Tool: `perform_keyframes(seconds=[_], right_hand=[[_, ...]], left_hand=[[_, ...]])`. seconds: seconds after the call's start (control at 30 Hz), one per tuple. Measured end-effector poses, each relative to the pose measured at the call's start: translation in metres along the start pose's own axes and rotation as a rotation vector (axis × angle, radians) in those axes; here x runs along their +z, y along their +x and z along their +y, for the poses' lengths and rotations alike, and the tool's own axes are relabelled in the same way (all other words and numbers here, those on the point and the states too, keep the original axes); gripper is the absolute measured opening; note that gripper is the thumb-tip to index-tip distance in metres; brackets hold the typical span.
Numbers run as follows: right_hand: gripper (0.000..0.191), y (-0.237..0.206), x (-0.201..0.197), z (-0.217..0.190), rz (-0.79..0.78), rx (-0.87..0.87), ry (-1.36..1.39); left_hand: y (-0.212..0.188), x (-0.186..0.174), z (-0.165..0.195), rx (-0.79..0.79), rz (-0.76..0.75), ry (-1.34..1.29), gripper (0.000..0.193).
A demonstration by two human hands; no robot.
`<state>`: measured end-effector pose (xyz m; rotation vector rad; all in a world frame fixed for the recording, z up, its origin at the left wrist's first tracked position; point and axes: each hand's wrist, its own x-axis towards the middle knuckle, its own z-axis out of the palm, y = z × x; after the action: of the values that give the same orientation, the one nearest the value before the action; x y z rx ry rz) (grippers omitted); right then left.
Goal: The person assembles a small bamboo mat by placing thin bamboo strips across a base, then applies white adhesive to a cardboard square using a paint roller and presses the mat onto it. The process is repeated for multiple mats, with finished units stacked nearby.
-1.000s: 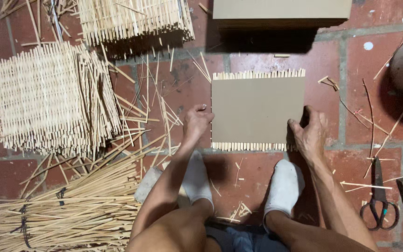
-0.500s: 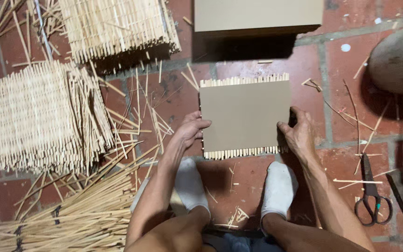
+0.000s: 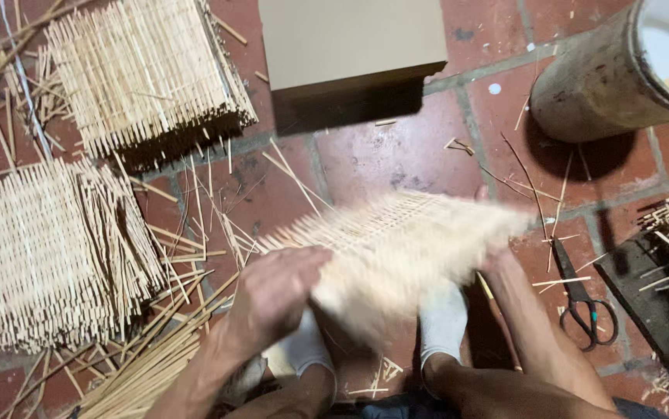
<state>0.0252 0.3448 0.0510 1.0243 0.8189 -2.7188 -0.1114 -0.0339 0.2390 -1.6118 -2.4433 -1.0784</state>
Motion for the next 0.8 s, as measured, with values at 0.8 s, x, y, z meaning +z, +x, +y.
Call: perform_keyframes(seconds=[0.8], right_hand=[[0.052,0.011,0.104,0.047,-0.029,-0.322,-0.629]], left_hand=[[-0.135,0.079,-0.082,-1.204,0.728,-1.061,0.056]])
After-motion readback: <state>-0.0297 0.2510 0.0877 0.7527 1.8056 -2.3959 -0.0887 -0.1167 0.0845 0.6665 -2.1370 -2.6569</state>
